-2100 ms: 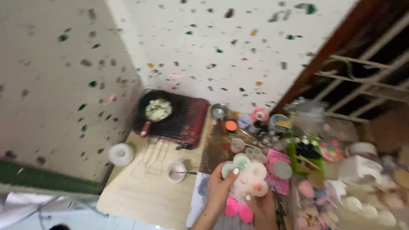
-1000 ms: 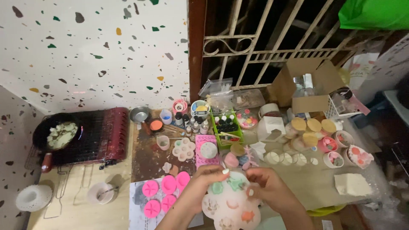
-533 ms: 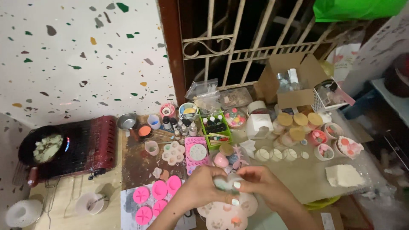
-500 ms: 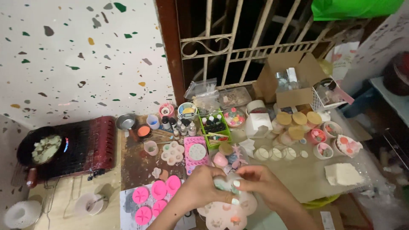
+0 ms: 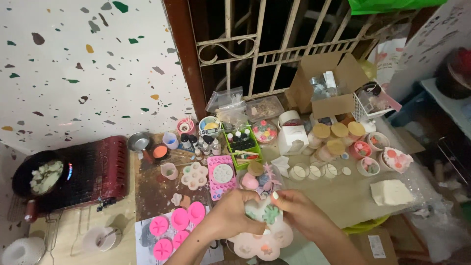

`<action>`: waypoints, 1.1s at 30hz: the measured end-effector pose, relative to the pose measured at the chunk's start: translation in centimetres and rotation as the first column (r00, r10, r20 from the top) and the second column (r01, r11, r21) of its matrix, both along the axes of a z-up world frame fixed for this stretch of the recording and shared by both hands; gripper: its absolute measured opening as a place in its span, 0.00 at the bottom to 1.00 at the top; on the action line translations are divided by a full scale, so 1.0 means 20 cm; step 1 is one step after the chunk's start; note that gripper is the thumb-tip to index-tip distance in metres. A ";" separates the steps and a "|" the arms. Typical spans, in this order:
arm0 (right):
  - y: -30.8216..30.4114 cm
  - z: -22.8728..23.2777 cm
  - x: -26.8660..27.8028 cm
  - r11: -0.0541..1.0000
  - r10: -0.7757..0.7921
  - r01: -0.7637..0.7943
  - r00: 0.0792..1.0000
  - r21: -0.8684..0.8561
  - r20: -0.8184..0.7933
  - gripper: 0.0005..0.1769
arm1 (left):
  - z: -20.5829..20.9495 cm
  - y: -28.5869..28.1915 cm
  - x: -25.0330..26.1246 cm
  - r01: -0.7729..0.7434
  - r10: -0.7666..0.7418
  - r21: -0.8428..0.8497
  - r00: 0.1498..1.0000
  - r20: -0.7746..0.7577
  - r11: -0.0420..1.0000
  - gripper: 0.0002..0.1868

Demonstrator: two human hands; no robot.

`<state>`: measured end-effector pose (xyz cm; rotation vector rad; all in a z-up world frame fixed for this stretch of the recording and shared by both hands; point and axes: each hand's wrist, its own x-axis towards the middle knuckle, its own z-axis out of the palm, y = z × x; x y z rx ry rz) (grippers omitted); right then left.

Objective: Melting wax on a portable stove and preparing molds and components for handmade candles.

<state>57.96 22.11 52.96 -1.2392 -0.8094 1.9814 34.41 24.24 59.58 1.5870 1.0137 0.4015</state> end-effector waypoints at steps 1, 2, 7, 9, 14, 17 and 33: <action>0.01 0.00 0.00 0.998 -0.011 0.007 0.998 -0.059 -0.066 0.20 | 0.00 0.00 0.00 0.003 -0.002 -0.015 1.000 0.023 1.000 0.21; 0.01 -0.03 0.01 0.998 -0.012 0.008 0.998 -0.059 -0.066 0.20 | -0.02 0.01 0.00 0.003 -0.003 -0.015 1.000 0.022 1.000 0.21; -0.01 -0.12 0.05 0.999 -0.049 0.048 0.985 -0.011 -0.168 0.20 | -0.22 0.03 0.01 0.012 0.051 -0.195 0.948 0.315 0.981 0.17; -0.03 -0.04 0.04 0.990 -0.072 0.081 0.995 0.117 -0.074 0.19 | -0.27 0.03 0.03 -0.027 0.110 -0.232 0.929 0.354 0.972 0.17; -0.08 0.12 0.01 0.941 -0.034 -0.053 0.968 0.333 0.248 0.19 | -0.28 0.02 0.05 -0.115 0.243 -0.335 0.897 0.369 0.935 0.19; -0.08 0.09 0.05 0.976 -0.061 0.009 0.971 0.219 0.233 0.20 | -0.29 0.03 0.03 -0.057 0.256 -0.417 0.861 0.439 0.907 0.20; -0.18 0.10 0.13 0.959 -0.027 -0.012 0.991 0.284 0.133 0.21 | -0.23 -0.05 0.07 -0.085 0.094 -0.041 0.890 0.447 0.996 0.16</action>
